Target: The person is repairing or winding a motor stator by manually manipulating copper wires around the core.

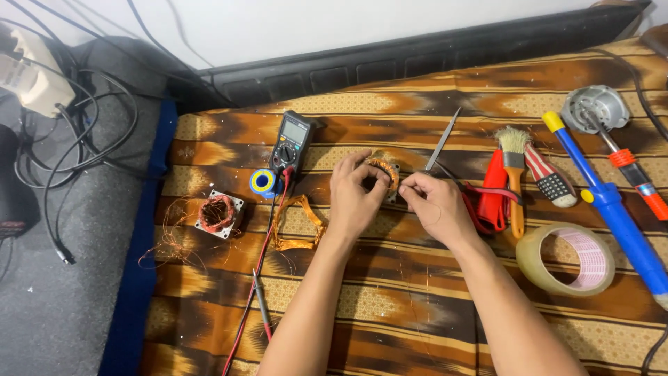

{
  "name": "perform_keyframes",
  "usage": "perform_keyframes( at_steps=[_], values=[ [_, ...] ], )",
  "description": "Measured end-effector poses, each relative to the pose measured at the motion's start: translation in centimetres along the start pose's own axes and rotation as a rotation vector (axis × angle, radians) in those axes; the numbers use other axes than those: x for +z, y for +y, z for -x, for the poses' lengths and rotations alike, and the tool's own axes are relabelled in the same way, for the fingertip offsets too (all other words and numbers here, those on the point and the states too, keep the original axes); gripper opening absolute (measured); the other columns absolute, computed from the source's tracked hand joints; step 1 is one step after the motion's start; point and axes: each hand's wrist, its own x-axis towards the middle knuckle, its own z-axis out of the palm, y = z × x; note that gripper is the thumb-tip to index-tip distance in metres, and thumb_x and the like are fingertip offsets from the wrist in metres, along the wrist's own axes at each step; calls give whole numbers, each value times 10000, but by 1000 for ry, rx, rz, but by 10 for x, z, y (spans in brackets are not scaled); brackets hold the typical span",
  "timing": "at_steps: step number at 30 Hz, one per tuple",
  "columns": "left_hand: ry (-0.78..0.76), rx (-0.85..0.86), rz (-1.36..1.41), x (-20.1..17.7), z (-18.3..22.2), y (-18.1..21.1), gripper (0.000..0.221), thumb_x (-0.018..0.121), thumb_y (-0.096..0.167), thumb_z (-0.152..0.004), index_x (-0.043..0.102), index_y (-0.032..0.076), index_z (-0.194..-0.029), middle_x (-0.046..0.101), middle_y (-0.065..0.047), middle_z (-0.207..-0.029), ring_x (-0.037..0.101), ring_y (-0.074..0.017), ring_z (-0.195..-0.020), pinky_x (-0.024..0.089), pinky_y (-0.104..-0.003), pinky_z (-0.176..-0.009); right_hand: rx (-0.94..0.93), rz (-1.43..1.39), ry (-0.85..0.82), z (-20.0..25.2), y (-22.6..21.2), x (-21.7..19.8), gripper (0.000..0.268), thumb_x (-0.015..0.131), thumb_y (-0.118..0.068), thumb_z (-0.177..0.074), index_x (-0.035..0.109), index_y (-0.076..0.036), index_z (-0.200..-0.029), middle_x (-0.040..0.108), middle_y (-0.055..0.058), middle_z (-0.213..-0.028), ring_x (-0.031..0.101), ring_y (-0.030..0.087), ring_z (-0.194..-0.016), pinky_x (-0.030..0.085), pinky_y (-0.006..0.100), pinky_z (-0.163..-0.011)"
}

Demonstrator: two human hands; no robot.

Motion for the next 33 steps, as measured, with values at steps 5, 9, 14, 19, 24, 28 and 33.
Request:
perform_keyframes(
  at_steps=[5, 9, 14, 19, 24, 28, 33],
  values=[
    [14, 11, 26, 2, -2, -3, 87, 760, 269, -838, 756, 182, -840, 643, -43, -1333, 486, -329, -1390, 342, -543, -1168, 20, -48, -6, -3, 4, 1, 114, 672, -127, -931, 786, -116, -936, 714, 81, -623, 625, 200, -607, 536, 345, -650],
    [51, 33, 55, 2, -2, 1, 86, 750, 247, -866, 745, 162, -854, 645, -41, -1307, 472, -322, -1391, 317, -537, -1182, 135, -561, -18, -9, 17, -1, 210, 656, -102, -940, 706, -13, -1123, 650, 118, -666, 492, 102, -472, 485, 247, -418],
    [72, 66, 171, -5, -2, 5, 65, 723, 182, -912, 734, 120, -894, 647, -83, -1297, 472, -363, -1384, 295, -555, -1193, 76, -764, -76, -7, 7, -4, 261, 503, -42, -962, 662, 28, -1157, 727, 195, -969, 647, 163, -657, 566, 285, -550],
    [61, 86, 223, -3, 1, 9, 63, 721, 170, -930, 732, 113, -906, 643, -79, -1295, 454, -355, -1396, 269, -562, -1202, -103, -684, 2, -10, 13, 6, 372, 596, 27, -911, 651, 45, -1278, 737, 238, -1135, 683, 185, -650, 594, 311, -575],
    [38, 110, 264, -11, 1, 18, 65, 733, 174, -926, 728, 114, -900, 645, -79, -1298, 451, -348, -1397, 263, -556, -1206, -87, -448, 40, -8, 11, 21, 348, 739, 9, -884, 738, -50, -1228, 766, 174, -1101, 702, 160, -681, 601, 289, -556],
    [27, 148, 283, -13, 2, 22, 66, 729, 185, -936, 722, 123, -916, 645, -85, -1310, 479, -350, -1377, 298, -553, -1191, -71, -360, 87, -16, 22, 26, 212, 759, -102, -918, 785, -115, -1127, 801, 69, -989, 692, 112, -578, 568, 249, -512],
    [-78, 345, 381, -19, 3, 21, 268, 607, 424, -1000, 753, 203, -1040, 669, -59, -1346, 601, -312, -1287, 418, -486, -1137, -83, -491, 81, -9, 1, 18, 317, 697, 48, -892, 706, -39, -1197, 767, 129, -867, 683, 149, -633, 604, 269, -601]
  ],
)
